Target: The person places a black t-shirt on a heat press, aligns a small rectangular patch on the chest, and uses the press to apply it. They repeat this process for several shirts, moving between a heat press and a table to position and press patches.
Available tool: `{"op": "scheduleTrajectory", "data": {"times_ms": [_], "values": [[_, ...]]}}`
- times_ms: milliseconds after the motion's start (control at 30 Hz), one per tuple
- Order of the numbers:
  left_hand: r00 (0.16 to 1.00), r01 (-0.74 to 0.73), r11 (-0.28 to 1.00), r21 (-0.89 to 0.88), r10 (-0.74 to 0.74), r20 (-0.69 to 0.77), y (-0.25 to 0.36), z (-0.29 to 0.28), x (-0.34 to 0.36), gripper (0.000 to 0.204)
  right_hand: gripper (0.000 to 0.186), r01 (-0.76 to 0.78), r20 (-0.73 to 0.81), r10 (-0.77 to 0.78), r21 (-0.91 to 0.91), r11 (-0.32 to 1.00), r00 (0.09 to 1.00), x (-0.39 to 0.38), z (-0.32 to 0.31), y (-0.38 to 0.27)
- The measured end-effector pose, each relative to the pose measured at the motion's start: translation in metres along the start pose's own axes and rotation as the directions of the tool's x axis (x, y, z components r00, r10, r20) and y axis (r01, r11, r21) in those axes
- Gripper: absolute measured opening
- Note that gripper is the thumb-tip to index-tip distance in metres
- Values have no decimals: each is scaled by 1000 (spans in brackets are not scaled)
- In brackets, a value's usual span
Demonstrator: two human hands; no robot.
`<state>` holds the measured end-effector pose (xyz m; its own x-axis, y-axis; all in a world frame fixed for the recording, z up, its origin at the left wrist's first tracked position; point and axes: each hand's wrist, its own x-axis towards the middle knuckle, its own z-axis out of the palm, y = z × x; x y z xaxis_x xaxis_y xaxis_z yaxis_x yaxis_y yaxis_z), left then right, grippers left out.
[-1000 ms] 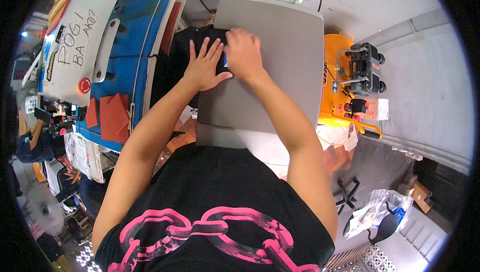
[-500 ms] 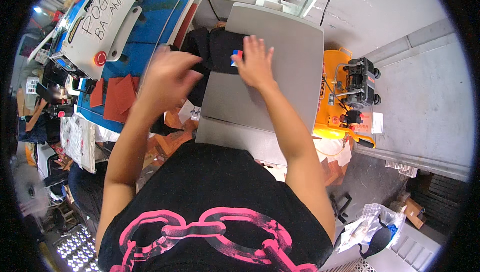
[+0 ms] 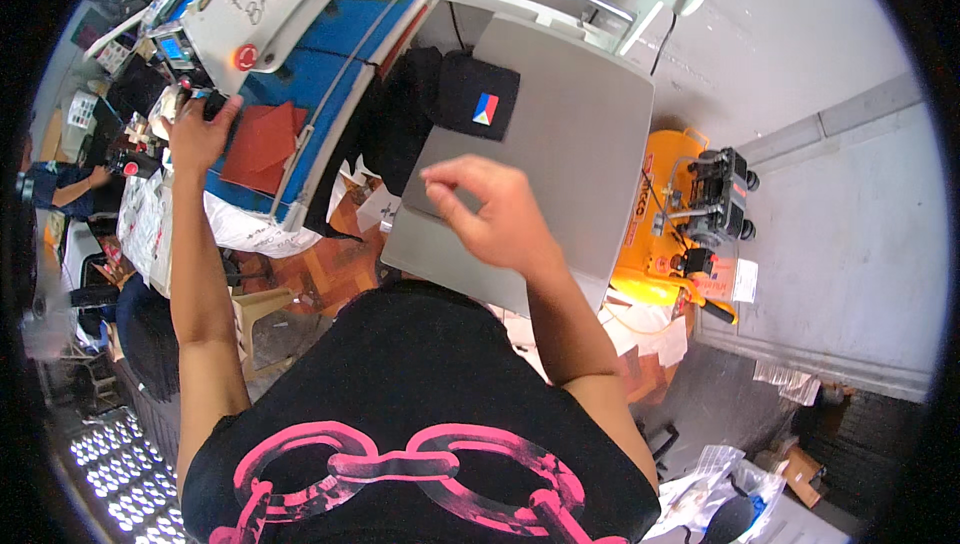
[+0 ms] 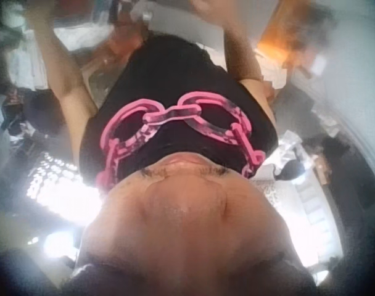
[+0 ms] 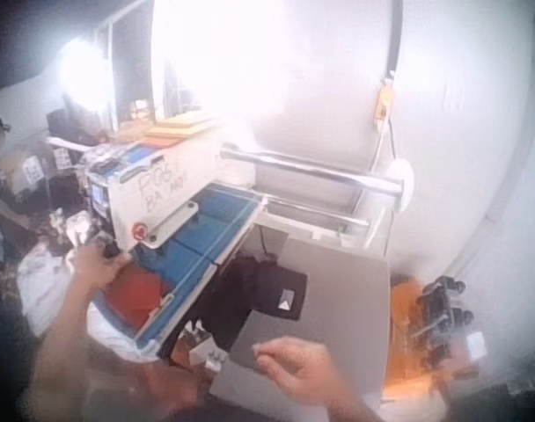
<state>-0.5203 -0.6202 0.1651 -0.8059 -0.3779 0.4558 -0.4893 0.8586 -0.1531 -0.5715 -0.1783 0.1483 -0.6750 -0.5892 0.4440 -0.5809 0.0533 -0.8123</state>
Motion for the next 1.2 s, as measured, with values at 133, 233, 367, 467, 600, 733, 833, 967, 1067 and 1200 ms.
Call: {"op": "scheduleTrajectory", "data": {"times_ms": [133, 233, 367, 467, 600, 733, 833, 967, 1067, 1200], "values": [[999, -50, 994, -94, 52, 11, 27, -21, -18, 68, 14, -95, 95, 97, -28, 995, 991, -10, 21, -1], [987, -159, 963, -216, 156, -33, 53, -37, -34, 63, 12, -81, 29, 85, -99, 992, 996, -2, 33, -5], [956, -264, 793, -549, 290, -40, 87, -45, -78, 64, 12, -121, -222, 90, -130, 984, 971, 23, 60, -27], [775, -535, 185, -824, 495, -393, 72, -50, -99, 48, 38, -145, -512, 111, -27, 989, 852, 41, 101, -45], [741, -478, -27, -878, 524, -420, -29, 2, -115, 45, 77, -287, -728, 31, -230, 930, 685, 71, 148, -51], [911, -218, 300, -929, 403, -84, -148, 94, -109, 17, 83, -671, -897, -162, -418, 613, 412, 84, 142, -36], [953, -63, 341, -938, 300, 46, -207, 135, -98, 11, 69, -569, -935, -250, -351, 743, 250, 59, 98, -10], [964, -51, 436, -898, 256, 69, -249, 190, -76, 13, 57, -434, -914, -324, -402, 806, 244, 37, 50, 12], [985, -30, 500, -866, 161, 59, -251, 223, -55, 15, 59, -628, -922, -301, -385, 676, 242, 35, 42, -2], [974, 186, 552, -813, 3, 224, -249, 281, -14, 34, 58, -686, -935, -260, -355, 635, 243, 21, 29, 9]]}}
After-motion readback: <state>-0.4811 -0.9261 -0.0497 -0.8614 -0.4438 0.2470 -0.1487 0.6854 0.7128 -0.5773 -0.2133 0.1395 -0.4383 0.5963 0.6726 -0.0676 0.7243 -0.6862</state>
